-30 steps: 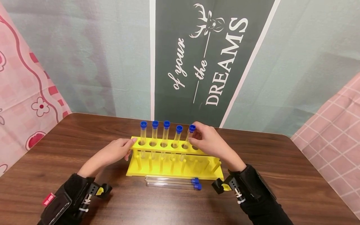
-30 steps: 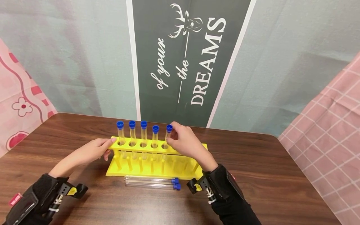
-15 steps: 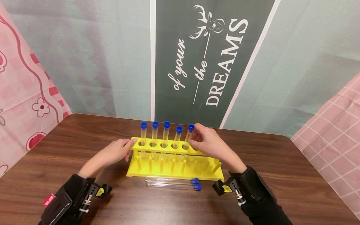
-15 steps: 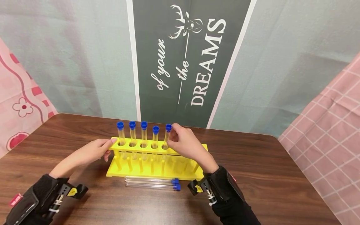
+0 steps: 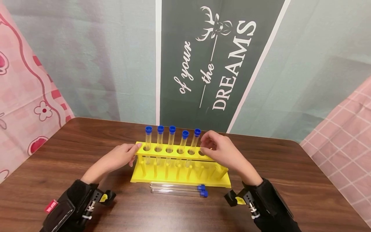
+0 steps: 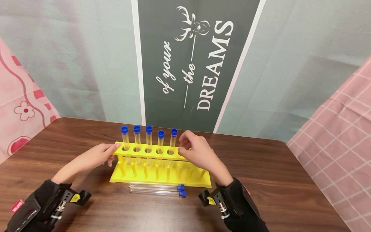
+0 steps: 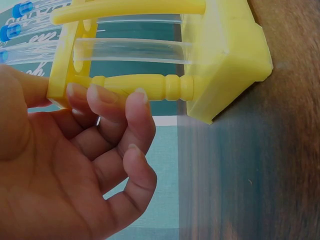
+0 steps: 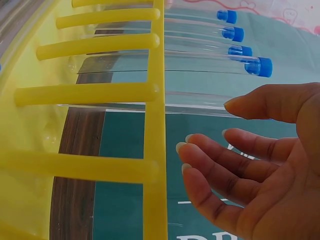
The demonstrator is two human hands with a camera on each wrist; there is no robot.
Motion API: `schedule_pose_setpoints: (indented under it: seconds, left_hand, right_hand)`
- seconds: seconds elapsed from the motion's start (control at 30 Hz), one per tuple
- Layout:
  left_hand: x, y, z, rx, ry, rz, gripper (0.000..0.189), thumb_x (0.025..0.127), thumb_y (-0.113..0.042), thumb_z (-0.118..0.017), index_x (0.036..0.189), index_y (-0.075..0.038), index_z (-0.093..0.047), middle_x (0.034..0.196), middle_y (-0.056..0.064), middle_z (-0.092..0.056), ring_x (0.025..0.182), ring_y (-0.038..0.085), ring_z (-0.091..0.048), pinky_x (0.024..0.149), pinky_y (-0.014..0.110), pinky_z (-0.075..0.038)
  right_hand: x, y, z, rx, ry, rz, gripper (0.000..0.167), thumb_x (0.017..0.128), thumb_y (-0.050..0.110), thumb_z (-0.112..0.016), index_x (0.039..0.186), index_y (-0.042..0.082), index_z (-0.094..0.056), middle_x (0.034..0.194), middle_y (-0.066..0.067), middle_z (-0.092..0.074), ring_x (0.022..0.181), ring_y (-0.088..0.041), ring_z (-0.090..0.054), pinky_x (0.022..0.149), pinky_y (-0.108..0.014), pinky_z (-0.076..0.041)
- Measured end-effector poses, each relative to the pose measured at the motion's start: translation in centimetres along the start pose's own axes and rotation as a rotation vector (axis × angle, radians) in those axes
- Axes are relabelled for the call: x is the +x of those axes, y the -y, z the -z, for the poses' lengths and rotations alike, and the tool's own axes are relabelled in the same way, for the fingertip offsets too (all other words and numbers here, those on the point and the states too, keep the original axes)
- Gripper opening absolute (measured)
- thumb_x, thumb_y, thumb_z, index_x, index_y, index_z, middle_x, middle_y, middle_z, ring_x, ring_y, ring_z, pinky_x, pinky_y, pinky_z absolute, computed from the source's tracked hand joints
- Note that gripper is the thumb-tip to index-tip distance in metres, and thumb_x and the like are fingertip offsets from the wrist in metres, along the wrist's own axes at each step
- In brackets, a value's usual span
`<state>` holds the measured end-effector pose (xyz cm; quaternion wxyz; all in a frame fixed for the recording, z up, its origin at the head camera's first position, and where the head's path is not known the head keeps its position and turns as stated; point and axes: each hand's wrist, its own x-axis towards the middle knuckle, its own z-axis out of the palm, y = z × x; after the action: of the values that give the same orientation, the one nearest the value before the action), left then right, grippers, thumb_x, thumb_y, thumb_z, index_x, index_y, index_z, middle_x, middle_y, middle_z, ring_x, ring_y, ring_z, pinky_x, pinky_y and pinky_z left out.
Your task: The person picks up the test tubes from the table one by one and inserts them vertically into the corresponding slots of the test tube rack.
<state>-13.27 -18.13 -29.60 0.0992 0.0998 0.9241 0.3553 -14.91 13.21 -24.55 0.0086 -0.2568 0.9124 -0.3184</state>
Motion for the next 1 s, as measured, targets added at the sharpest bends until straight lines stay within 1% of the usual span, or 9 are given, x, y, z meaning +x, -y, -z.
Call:
schedule_pose_setpoints:
  seconds: [0.2,0.5,0.73,1.0]
  left_hand:
    - [0.0,-0.1,0.0,-0.010,-0.001,0.009,0.048,0.100,-0.038,-0.030,0.070,-0.005,-0.048,0.058,0.005,-0.047,0.053,0.017,-0.039,0.054,0.030,-0.031]
    - [0.1,0.0,0.0,-0.003,-0.002,-0.006,0.047,0.100,-0.037,-0.030,0.070,-0.006,-0.048,0.057,0.005,-0.047,0.053,0.017,-0.039,0.054,0.030,-0.031]
    - [0.1,0.0,0.0,-0.003,-0.004,-0.005,0.048,0.100,-0.037,-0.030,0.071,-0.004,-0.048,0.057,0.005,-0.047,0.053,0.017,-0.039,0.054,0.030,-0.032]
    - [0.1,0.0,0.0,-0.007,-0.004,0.002,0.048,0.100,-0.037,-0.030,0.071,-0.004,-0.048,0.058,0.005,-0.048,0.053,0.017,-0.039,0.054,0.030,-0.031]
  right_hand:
    - [-0.7,-0.3,0.0,-0.005,-0.015,0.014,0.013,0.084,0.007,-0.063,0.094,0.004,-0.055,0.082,0.000,-0.057,0.077,-0.015,-0.056,0.067,-0.030,-0.047]
    - [-1.8,-0.4,-0.2,-0.018,-0.039,0.042,0.013,0.083,0.006,-0.065,0.092,0.005,-0.057,0.078,0.003,-0.056,0.074,-0.013,-0.053,0.066,-0.027,-0.047]
    - [-2.7,0.1,-0.8,-0.019,-0.009,0.075,0.011,0.082,0.006,-0.066,0.090,0.005,-0.058,0.076,0.005,-0.056,0.070,-0.011,-0.051,0.064,-0.025,-0.046]
    - [-3.1,0.5,-1.1,-0.035,0.026,0.114,0.009,0.082,0.007,-0.066,0.087,0.006,-0.058,0.074,0.006,-0.054,0.067,-0.009,-0.050,0.061,-0.024,-0.046]
